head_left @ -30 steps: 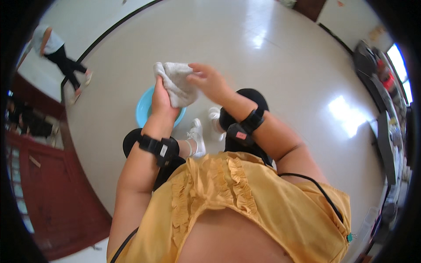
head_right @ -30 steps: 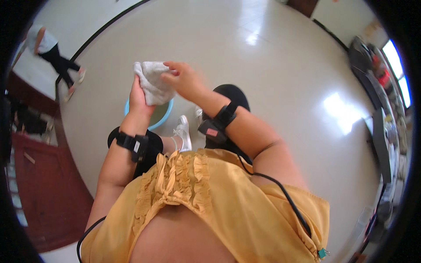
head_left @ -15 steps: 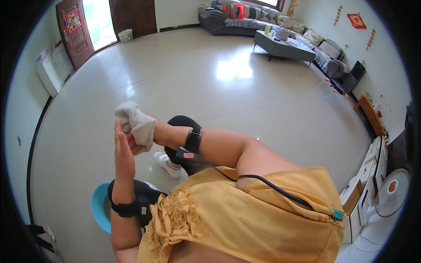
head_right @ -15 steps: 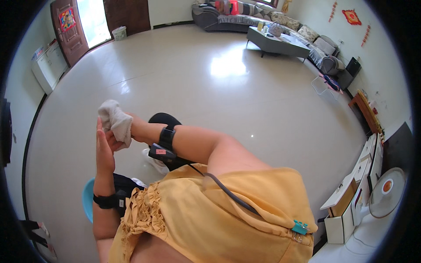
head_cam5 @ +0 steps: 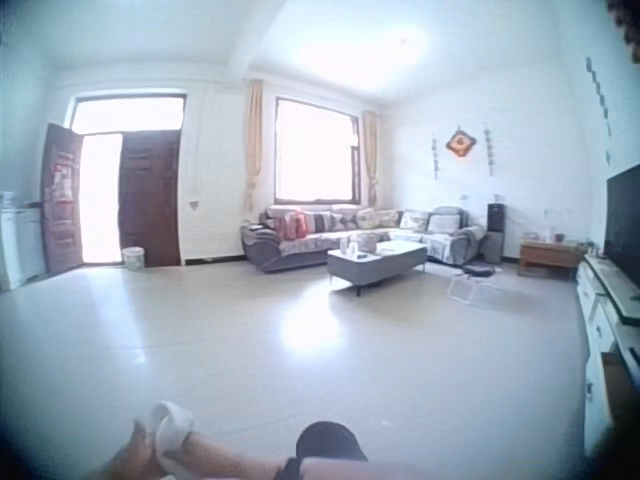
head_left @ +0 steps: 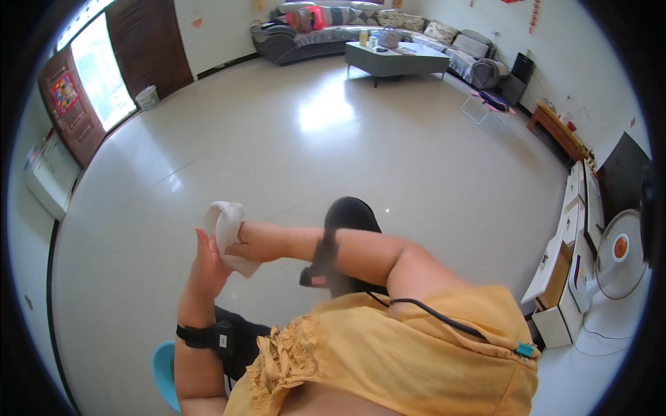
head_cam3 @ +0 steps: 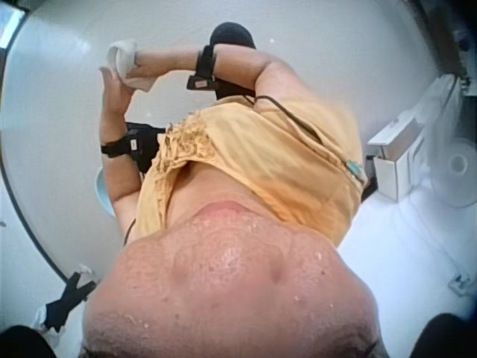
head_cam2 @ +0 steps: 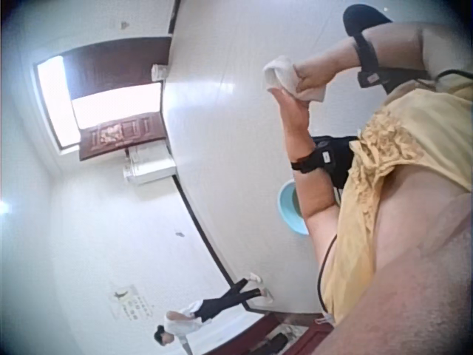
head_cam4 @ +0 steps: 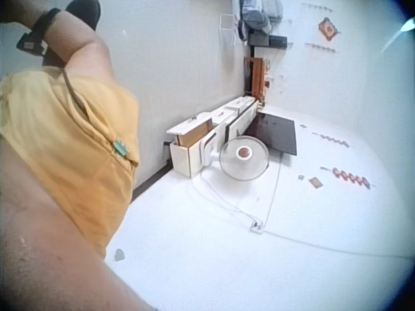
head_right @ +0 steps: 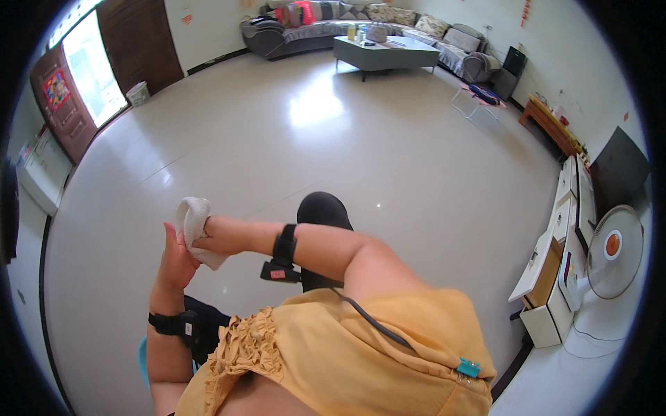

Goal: The person wets a cloth in a blue basin, wrings it out, and wipes a white coffee table and surrounding floor area. The person moves items on the table to reach underneath and wipes the table edges and floor around the table legs.

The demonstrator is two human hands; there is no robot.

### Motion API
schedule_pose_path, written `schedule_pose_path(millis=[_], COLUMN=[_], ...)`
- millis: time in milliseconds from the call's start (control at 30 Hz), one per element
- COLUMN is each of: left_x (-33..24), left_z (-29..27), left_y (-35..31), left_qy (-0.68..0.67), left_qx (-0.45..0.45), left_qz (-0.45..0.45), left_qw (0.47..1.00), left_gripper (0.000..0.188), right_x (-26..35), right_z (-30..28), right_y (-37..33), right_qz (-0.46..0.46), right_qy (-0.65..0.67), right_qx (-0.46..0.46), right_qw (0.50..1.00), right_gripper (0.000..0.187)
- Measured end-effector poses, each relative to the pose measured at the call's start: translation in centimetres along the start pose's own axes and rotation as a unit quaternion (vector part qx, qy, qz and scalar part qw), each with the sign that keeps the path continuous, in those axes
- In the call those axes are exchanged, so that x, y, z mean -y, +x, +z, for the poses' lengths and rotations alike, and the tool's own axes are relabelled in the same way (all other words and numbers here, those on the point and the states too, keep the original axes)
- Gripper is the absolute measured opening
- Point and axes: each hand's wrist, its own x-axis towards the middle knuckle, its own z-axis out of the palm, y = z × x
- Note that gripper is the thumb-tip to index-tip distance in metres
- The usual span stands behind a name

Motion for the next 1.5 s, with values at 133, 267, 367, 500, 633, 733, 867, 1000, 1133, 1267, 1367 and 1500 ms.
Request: schedule_pose_path(millis=[133,267,367,500,633,733,867,1000,1133,1267,1367,1500], left_x=[1.3,1.4,1.1,1.7,3.5,6.2,7.6,7.0,7.4,8.3,9.8,8.5], left_z=[5.2,12.7,15.8,18.2,17.8,16.7,15.7,15.8,16.0,16.5,15.5,16.7], left_y=[8.4,15.8,19.5,21.1,21.8,24.3,27.1,28.5,30.9,33.6,37.2,38.8], left_qy=[-0.010,-0.020,0.022,0.256,0.271,0.341,0.248,0.156,0.113,0.111,0.169,0.141], left_qx=[0.031,0.082,0.124,0.134,0.115,0.172,0.169,0.144,0.144,0.147,0.197,0.228], left_qz=[0.017,0.009,-0.030,0.070,0.192,0.238,0.169,0.064,0.066,0.058,0.106,-0.009], left_qw=[0.999,0.996,0.992,0.955,0.936,0.893,0.939,0.975,0.981,0.981,0.960,0.963], left_gripper=[0.086,0.081,0.079,0.070,0.071,0.073,0.076,0.079,0.079,0.077,0.073,0.068], right_x=[-2.6,-5.2,-7.0,-9.4,-12.6,-11.1,-12.5,-13.0,-13.7,-14.8,-15.1,-15.1], right_z=[-5.3,-11.0,-14.5,-18.3,-20.8,-18.8,-20.1,-20.8,-21.7,-22.7,-23.7,-25.9], right_y=[-4.1,-9.0,-11.3,-14.1,-16.2,-15.8,-14.4,-13.4,-12.9,-13.2,-13.4,-14.9], right_qz=[0.039,0.059,0.059,0.050,0.039,0.119,0.182,0.185,0.190,0.231,0.215,0.238], right_qy=[-0.099,-0.099,0.015,0.225,0.397,0.204,0.165,0.080,0.012,0.076,0.117,0.042], right_qx=[-0.199,-0.361,-0.412,-0.431,-0.313,-0.220,-0.225,-0.282,-0.332,-0.379,-0.373,-0.303], right_qw=[0.974,0.925,0.909,0.872,0.862,0.946,0.943,0.938,0.924,0.893,0.895,0.922], right_gripper=[0.033,0.031,0.032,0.043,0.049,0.048,0.036,0.026,0.025,0.028,0.031,0.031])
